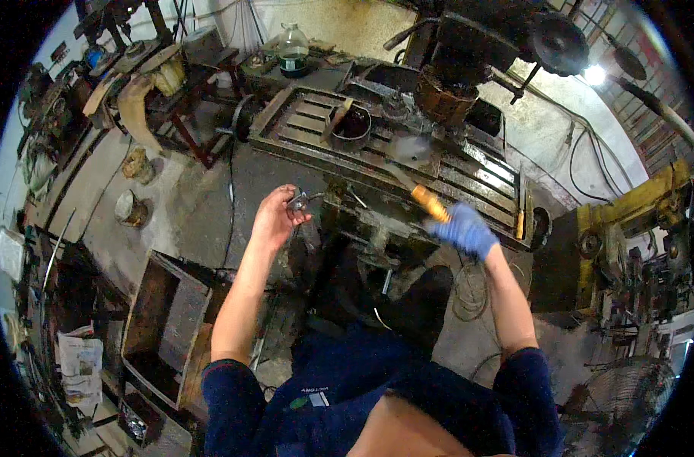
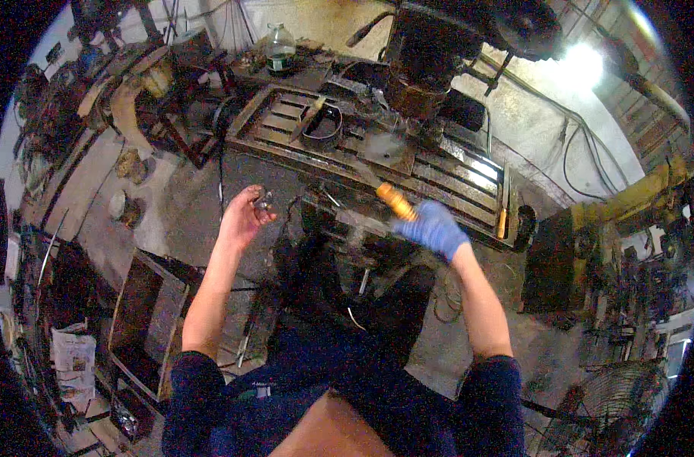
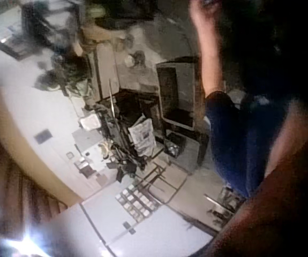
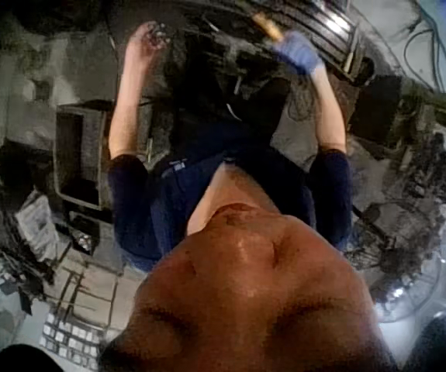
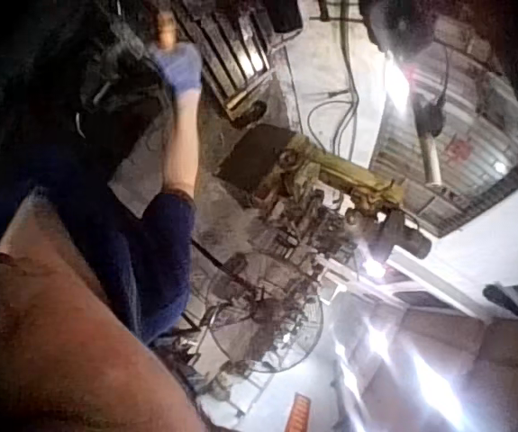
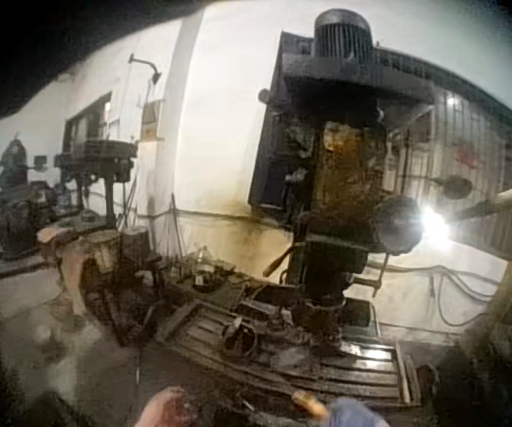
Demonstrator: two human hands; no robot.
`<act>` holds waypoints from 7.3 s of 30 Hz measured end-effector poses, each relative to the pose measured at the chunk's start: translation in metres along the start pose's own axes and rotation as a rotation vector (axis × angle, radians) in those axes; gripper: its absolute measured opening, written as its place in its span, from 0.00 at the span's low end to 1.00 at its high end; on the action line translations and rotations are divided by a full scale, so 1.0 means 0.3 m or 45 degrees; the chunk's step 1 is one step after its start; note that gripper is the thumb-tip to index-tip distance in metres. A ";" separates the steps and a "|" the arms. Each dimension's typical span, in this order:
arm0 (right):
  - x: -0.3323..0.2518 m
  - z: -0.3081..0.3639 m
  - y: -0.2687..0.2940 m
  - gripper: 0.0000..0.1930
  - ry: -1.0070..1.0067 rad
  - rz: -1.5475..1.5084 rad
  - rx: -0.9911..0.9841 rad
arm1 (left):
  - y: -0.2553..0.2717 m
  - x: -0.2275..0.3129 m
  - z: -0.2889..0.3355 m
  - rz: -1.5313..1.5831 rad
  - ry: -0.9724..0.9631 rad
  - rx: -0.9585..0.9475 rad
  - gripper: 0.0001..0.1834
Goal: The person cleans debris from a metal part with a small yellow air blower and moves the part on a milling machine table. The person rotates a hand wheel on the machine while holding the part and placing small metal components into a wooden bin.
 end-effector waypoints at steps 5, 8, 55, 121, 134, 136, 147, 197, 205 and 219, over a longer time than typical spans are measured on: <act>-0.160 0.171 -0.187 0.26 0.394 0.107 -0.259 | -0.047 -0.077 -0.045 -0.138 0.137 -0.011 0.08; -0.149 0.142 -0.222 0.30 0.334 0.038 -0.258 | -0.089 -0.107 -0.064 -0.191 0.158 -0.131 0.09; 0.376 -0.037 -0.095 0.21 -0.257 -0.326 0.528 | -0.577 -0.023 -0.274 -2.220 -0.849 -0.336 0.11; -0.020 0.573 0.718 0.19 1.239 -0.503 1.728 | -0.760 -0.118 -0.789 -2.117 -0.679 0.296 0.20; 0.009 0.517 0.642 0.19 1.538 -0.762 1.517 | -0.734 -0.079 -0.755 -2.012 -0.625 -0.029 0.17; 0.021 0.509 0.637 0.18 1.571 -0.828 1.534 | -0.730 -0.041 -0.700 -1.924 -0.581 -0.120 0.16; 0.076 0.480 0.587 0.22 1.555 -0.994 1.634 | -0.533 0.024 -0.464 -1.659 -0.423 -0.467 0.15; 0.110 0.489 0.607 0.18 1.521 -0.917 1.747 | 1.177 -0.096 1.336 -1.762 1.920 0.866 0.29; 0.027 0.514 0.681 0.08 1.730 -0.762 1.683 | 1.098 -0.078 1.282 -1.465 1.631 1.276 0.26; -0.157 0.611 0.829 0.11 1.039 0.638 2.157 | 0.954 -0.066 1.283 -1.196 1.400 1.514 0.23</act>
Point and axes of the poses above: each hand's wrist, its own z-axis away from the middle knuckle, its own y-axis out of the back of the hand, x = y × z, the point moved 3 cm from there along -z, towards the middle knuckle, and after that the axes turned 15 degrees about -z, right-handed, at the moved point
